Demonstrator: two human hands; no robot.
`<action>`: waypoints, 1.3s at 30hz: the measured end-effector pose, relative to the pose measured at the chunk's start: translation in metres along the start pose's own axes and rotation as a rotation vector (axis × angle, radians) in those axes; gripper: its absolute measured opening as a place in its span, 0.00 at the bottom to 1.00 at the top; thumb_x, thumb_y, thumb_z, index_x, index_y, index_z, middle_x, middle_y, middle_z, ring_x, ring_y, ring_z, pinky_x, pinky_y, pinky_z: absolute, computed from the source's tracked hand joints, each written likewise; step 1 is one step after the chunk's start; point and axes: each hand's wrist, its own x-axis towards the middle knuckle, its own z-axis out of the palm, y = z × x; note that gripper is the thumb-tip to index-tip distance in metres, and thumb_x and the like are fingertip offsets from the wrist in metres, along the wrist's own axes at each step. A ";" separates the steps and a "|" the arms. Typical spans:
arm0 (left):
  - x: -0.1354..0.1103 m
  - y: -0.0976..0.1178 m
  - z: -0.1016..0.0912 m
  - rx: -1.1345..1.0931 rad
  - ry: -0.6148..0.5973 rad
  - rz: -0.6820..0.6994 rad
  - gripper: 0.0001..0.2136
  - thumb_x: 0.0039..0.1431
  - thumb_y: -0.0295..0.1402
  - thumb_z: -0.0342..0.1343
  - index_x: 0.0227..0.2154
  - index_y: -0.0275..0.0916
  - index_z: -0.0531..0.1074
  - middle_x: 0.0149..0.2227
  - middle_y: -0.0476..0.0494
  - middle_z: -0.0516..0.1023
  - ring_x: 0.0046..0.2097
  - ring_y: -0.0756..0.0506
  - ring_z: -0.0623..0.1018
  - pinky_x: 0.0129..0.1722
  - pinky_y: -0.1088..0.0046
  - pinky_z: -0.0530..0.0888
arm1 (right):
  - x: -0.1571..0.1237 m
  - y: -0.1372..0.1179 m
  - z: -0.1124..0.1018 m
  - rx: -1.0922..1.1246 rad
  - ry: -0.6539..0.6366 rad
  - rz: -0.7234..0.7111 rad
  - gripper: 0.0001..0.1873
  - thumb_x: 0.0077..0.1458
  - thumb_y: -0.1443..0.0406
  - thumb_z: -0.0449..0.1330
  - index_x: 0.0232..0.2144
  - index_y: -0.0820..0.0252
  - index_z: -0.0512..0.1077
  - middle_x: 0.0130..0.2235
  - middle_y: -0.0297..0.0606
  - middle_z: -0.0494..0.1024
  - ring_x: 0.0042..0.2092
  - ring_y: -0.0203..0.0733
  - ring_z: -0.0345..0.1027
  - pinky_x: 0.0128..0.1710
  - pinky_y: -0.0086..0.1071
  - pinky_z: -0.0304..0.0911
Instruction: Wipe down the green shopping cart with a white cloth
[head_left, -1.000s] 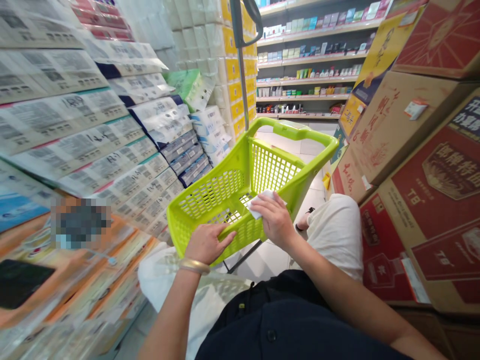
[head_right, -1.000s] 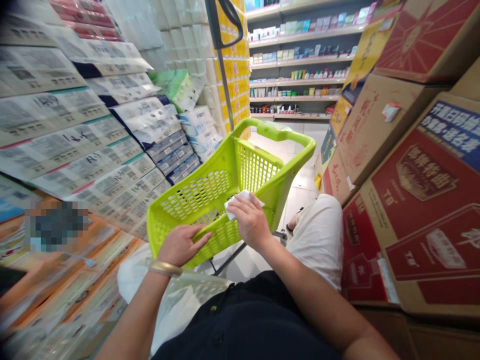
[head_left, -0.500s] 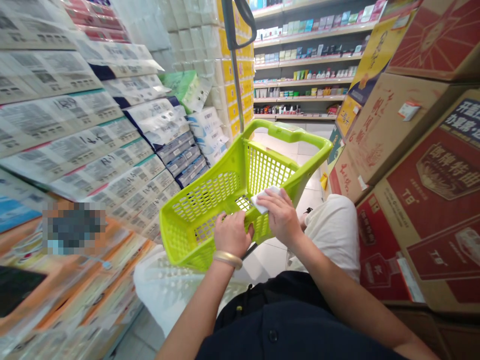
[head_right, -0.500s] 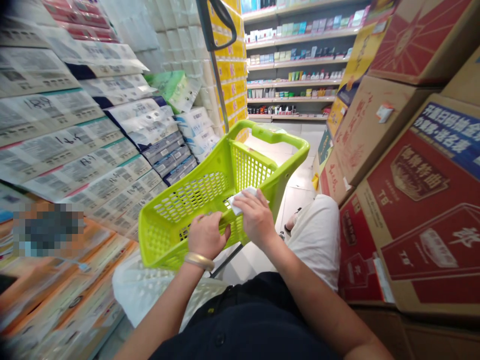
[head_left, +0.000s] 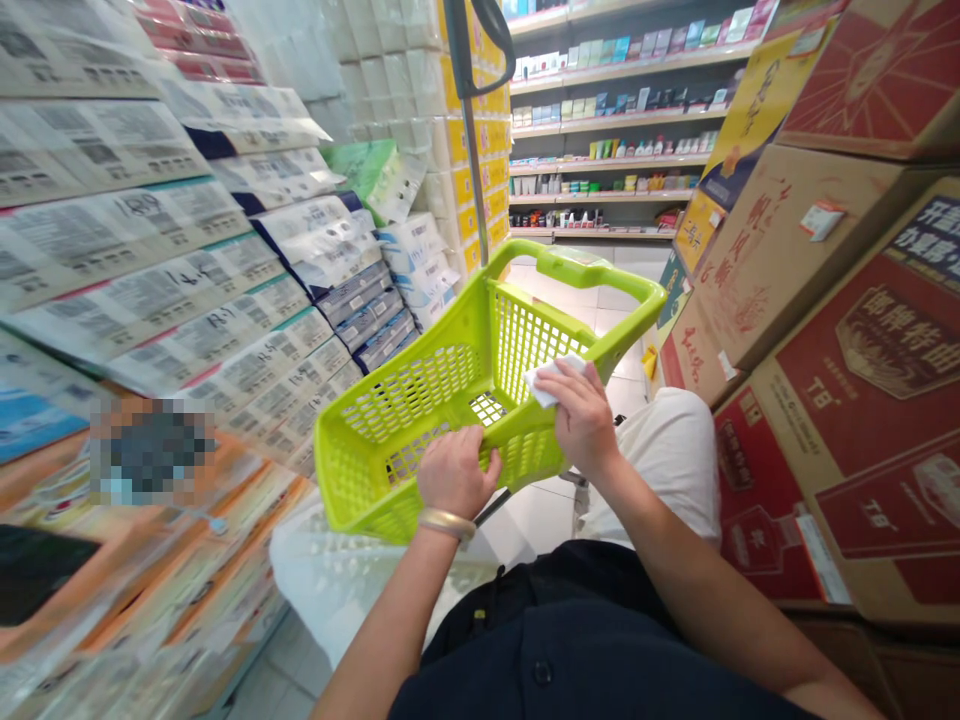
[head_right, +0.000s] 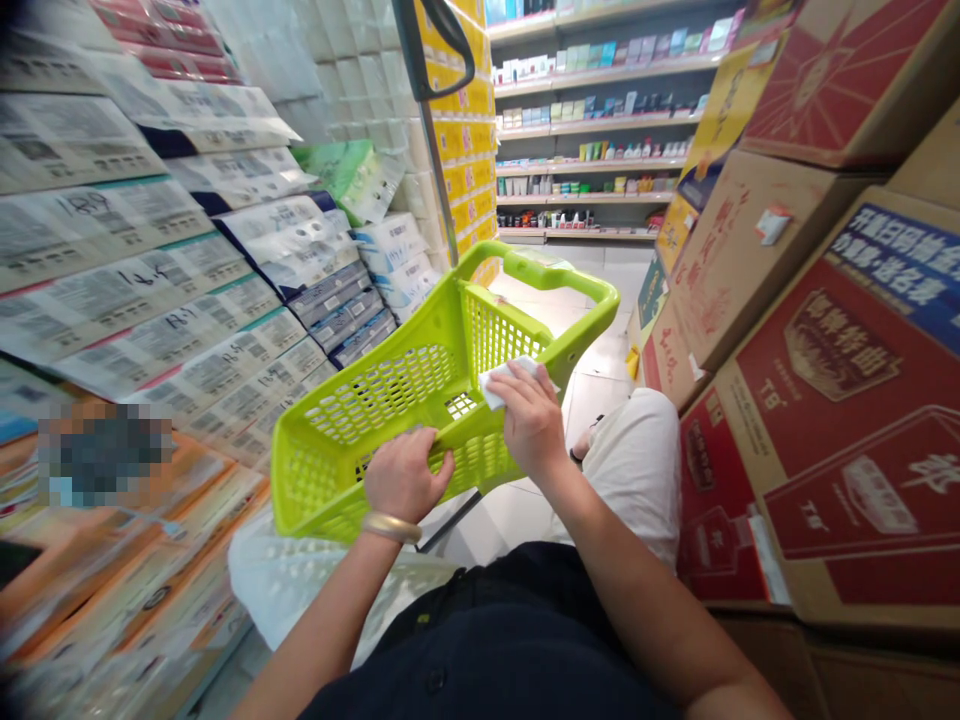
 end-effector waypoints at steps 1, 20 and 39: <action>0.000 -0.001 0.001 0.004 0.014 0.002 0.06 0.59 0.37 0.53 0.32 0.42 0.70 0.31 0.45 0.77 0.37 0.41 0.76 0.38 0.64 0.65 | 0.003 0.006 -0.003 -0.017 0.050 0.028 0.21 0.60 0.76 0.48 0.43 0.55 0.77 0.49 0.36 0.82 0.60 0.43 0.69 0.70 0.48 0.47; -0.001 -0.003 0.001 -0.004 0.033 0.004 0.06 0.58 0.38 0.54 0.32 0.42 0.71 0.31 0.44 0.77 0.36 0.41 0.75 0.37 0.65 0.65 | 0.000 -0.002 0.002 0.015 0.052 -0.001 0.21 0.59 0.76 0.48 0.43 0.56 0.77 0.49 0.37 0.82 0.61 0.44 0.68 0.69 0.48 0.49; -0.003 -0.009 -0.001 0.001 0.012 0.013 0.07 0.59 0.38 0.53 0.32 0.42 0.72 0.30 0.44 0.77 0.36 0.41 0.75 0.35 0.65 0.64 | -0.010 -0.016 0.008 0.081 -0.116 -0.122 0.21 0.61 0.76 0.48 0.43 0.54 0.77 0.49 0.34 0.82 0.59 0.39 0.70 0.69 0.42 0.51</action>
